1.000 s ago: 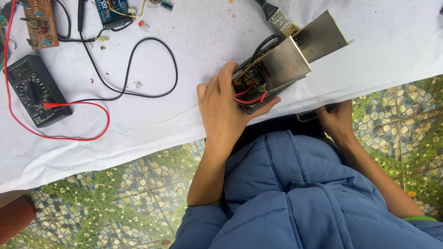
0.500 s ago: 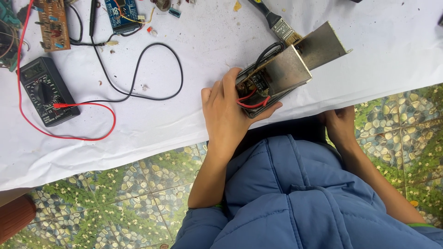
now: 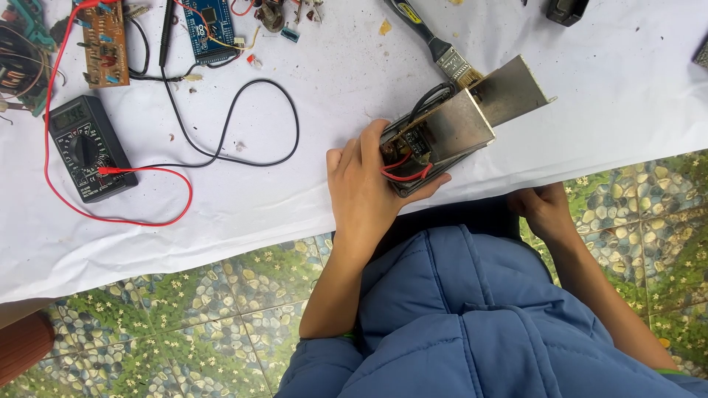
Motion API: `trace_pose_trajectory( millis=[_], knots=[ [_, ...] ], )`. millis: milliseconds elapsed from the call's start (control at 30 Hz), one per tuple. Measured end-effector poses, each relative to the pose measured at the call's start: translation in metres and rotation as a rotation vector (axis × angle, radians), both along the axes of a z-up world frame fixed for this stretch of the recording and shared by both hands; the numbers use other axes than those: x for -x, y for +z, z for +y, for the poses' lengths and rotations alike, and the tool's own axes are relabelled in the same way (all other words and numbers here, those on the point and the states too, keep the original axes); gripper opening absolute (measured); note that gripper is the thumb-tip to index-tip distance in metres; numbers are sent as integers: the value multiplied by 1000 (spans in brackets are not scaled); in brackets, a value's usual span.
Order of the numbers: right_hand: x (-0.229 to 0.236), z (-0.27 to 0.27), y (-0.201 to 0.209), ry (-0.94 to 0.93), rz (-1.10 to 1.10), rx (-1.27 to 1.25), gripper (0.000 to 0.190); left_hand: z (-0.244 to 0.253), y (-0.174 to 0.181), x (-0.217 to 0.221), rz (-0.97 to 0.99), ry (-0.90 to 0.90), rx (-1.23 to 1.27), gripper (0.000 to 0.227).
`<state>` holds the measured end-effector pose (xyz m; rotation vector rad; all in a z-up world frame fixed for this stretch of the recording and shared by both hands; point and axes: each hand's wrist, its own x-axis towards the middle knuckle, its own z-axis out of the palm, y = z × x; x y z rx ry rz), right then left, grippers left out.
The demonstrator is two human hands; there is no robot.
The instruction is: The person uses a screwdriver to unscrew and remove a metal casing from a small electronic device. They then use the screwdriver to probe and adjust internal wires and components within the device's housing.
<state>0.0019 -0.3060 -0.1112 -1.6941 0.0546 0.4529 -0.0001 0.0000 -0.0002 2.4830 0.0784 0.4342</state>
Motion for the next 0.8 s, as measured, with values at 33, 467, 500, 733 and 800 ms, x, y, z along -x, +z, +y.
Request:
trace_pose_trajectory(
  millis=[33,467,500,733,800],
  knots=[
    [-1,-1,-1,14,5,-22,32,0,0,0,6,-1,6,93],
    [10,-101,35,436,-92,583,37,2,1,-1,40,-2,25,93],
    [7,-114,41,533,-107,428,32,2,1,-1,34,-2,33,94],
    [-57,-44,128,632,-317,161,15,4,2,-3,79,12,77,93],
    [-80,-2,146,764,-480,267,17,6,6,-6,129,11,78,91]
  ],
)
